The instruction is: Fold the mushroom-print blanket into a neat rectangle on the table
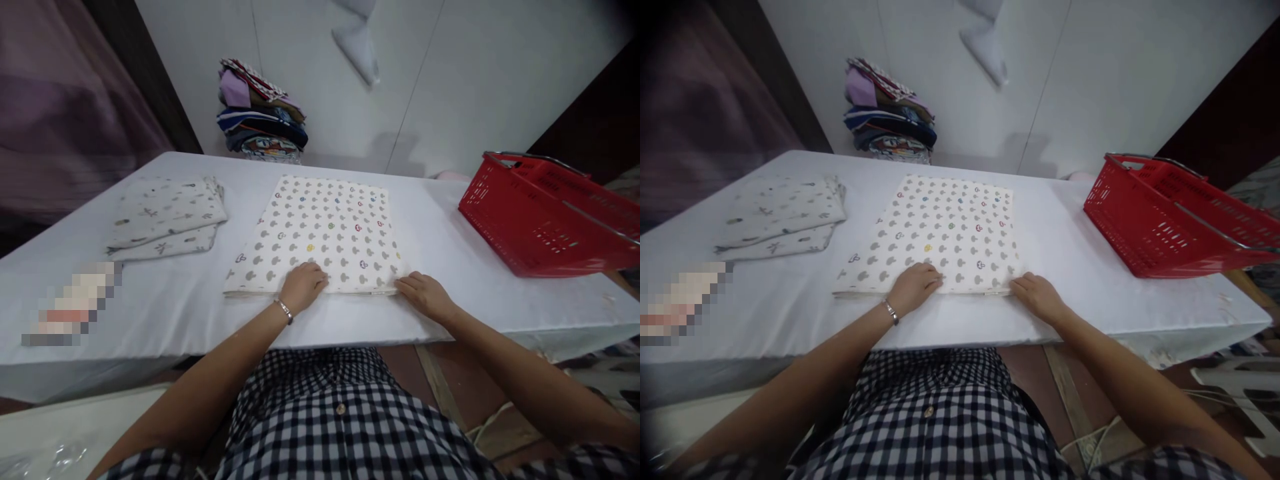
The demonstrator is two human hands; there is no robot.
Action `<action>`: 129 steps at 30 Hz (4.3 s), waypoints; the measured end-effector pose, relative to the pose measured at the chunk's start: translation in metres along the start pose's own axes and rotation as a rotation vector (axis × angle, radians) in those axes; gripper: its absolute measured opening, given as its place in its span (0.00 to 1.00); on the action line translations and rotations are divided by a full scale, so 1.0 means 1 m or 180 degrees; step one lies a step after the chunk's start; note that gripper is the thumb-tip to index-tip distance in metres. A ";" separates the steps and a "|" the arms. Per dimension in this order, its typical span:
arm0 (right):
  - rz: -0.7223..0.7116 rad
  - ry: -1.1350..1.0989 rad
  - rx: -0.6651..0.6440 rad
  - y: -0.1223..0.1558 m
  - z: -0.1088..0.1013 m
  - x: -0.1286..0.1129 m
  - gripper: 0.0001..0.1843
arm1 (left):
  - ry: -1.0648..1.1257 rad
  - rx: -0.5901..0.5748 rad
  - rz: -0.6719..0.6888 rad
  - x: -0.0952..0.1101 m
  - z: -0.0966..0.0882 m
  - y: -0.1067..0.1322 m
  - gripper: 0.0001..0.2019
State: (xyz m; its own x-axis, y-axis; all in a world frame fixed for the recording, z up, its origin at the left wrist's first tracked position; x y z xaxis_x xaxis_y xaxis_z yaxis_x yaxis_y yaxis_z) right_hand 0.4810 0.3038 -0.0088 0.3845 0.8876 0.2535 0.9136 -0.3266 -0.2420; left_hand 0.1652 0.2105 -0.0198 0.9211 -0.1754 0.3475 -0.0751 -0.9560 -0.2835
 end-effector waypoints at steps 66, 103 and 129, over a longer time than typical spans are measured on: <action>0.3823 -0.1626 -0.0326 -0.138 0.098 0.152 0.10 | 0.0027 -0.0675 0.0871 0.063 0.097 -0.141 0.28; 0.3794 -0.1265 -0.0862 -0.147 0.083 0.148 0.14 | 0.0127 -0.0521 0.0864 0.062 0.099 -0.140 0.26; 0.3850 -0.1641 -0.0464 -0.146 0.098 0.172 0.19 | 0.0532 -0.1207 0.0426 0.049 0.060 -0.166 0.24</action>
State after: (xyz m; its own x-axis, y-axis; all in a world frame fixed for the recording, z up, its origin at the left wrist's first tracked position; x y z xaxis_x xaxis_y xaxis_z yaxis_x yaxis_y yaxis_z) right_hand 0.4004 0.5361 -0.0220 0.8975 0.0240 -0.4404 0.0503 -0.9976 0.0482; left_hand 0.2458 0.3747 -0.0094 0.8215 -0.3096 0.4789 -0.3534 -0.9355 0.0014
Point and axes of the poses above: each hand's wrist, its own y-axis away from the middle knuckle, its own z-axis out of the palm, x = y × z, the point moved 1 cm from there along -y, towards the middle knuckle, and after that the axes turned 5 degrees about x, right-handed, at the moved point
